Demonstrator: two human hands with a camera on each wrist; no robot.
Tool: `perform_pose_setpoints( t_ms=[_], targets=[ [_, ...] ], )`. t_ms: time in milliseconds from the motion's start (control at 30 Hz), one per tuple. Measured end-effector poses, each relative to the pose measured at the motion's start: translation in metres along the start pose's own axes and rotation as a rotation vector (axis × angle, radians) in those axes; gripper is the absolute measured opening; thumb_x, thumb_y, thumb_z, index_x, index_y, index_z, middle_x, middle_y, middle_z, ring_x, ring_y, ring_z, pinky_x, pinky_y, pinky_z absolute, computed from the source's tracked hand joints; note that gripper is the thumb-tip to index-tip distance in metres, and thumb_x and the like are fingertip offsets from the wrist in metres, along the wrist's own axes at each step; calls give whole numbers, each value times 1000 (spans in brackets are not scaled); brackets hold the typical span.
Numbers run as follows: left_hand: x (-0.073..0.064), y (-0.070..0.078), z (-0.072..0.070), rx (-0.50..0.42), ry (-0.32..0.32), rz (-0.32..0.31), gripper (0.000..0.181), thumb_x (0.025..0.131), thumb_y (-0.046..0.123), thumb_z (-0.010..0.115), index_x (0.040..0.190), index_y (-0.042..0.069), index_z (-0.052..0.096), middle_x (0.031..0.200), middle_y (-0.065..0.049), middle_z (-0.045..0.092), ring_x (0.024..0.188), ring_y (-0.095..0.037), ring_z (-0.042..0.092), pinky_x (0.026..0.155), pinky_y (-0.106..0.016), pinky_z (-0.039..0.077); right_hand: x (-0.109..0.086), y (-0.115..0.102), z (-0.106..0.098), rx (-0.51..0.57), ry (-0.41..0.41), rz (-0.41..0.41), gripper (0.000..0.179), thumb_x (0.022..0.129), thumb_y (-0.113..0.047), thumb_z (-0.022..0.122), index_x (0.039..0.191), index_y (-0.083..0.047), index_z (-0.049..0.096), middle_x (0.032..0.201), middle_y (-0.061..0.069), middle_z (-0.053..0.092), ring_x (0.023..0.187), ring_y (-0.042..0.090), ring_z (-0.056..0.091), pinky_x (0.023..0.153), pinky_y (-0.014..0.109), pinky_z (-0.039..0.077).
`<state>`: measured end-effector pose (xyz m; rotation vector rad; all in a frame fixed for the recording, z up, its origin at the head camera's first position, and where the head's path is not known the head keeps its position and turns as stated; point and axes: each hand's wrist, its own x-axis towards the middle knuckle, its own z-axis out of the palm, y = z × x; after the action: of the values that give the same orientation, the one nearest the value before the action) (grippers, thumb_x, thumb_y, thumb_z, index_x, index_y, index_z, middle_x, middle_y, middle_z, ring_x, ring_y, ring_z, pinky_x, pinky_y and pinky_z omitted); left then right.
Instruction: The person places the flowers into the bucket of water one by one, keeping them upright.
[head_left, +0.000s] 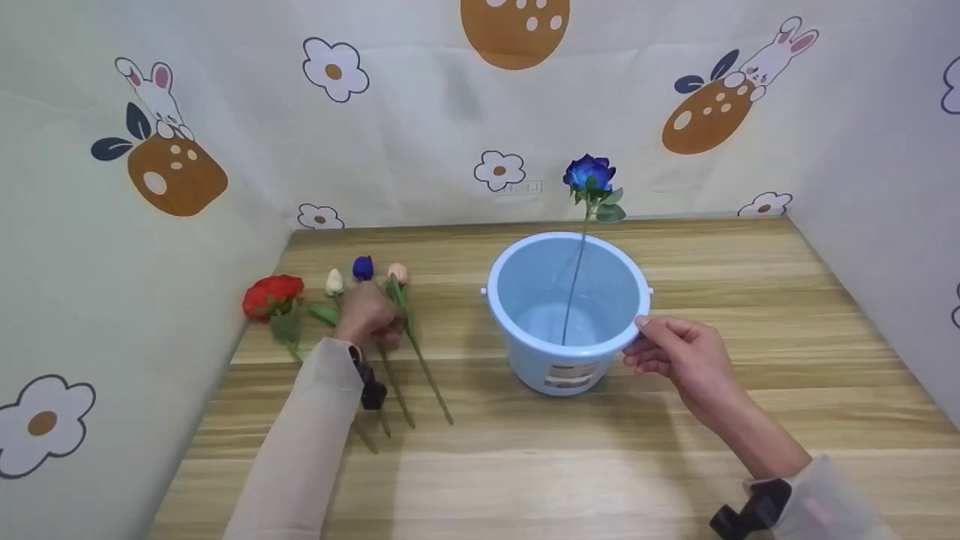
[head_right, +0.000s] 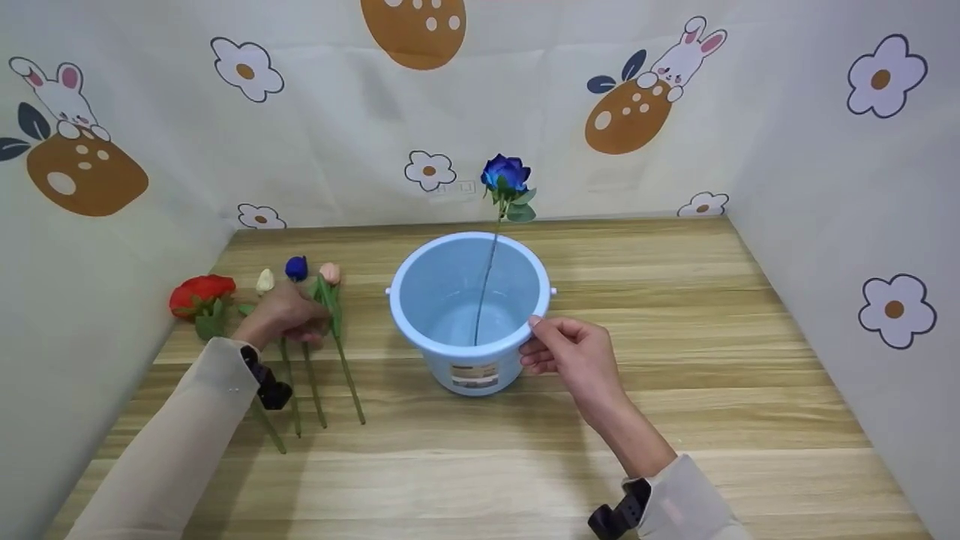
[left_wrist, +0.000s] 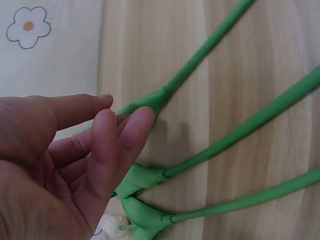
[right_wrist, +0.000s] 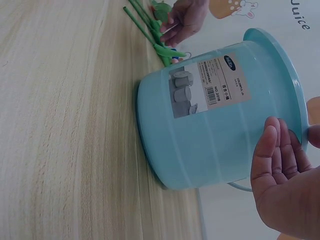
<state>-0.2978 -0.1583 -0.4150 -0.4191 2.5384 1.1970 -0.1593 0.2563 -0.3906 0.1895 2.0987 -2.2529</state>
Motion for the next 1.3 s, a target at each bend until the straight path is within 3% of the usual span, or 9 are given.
perform_pose_setpoints(
  t_ms=[367, 700, 867, 1067, 1300],
  targets=[
    [-1, -7, 12, -6, 14, 8, 24, 91, 0, 73, 108, -5, 58, 68, -13, 69, 50, -16, 68, 51, -30, 61, -1, 2, 1, -12, 6, 20, 20, 106, -17, 64, 95, -6, 76, 80, 5, 77, 73, 16, 75, 72, 31, 65],
    [-2, -5, 18, 112, 75, 55, 22, 82, 9, 84, 89, 2, 64, 67, -7, 67, 49, -14, 64, 49, -27, 57, -1, 1, 2, 4, 7, -5, 21, 107, -15, 63, 93, -4, 76, 78, 6, 77, 71, 16, 75, 71, 31, 65],
    [0, -3, 23, 122, 84, 27, 23, 83, 8, 83, 91, 3, 63, 67, -6, 63, 50, -13, 63, 47, -25, 56, -1, 1, 1, -10, 4, 3, 20, 106, -17, 64, 94, -6, 76, 79, 5, 77, 72, 15, 75, 72, 31, 66],
    [0, 1, 24, 143, 109, 40, 23, 83, 5, 81, 95, 1, 62, 70, -7, 62, 49, -12, 60, 47, -23, 54, 0, 0, -1, -13, 7, 4, 21, 107, -16, 63, 95, -6, 76, 79, 5, 77, 73, 16, 75, 72, 31, 65],
    [-2, -1, 23, 130, 81, 17, 20, 84, 0, 73, 81, 7, 54, 62, -3, 57, 49, -12, 61, 46, -23, 54, 0, -1, 0, -16, 5, 18, 20, 107, -16, 62, 96, -6, 76, 79, 5, 77, 73, 15, 75, 71, 30, 65]
  ],
)
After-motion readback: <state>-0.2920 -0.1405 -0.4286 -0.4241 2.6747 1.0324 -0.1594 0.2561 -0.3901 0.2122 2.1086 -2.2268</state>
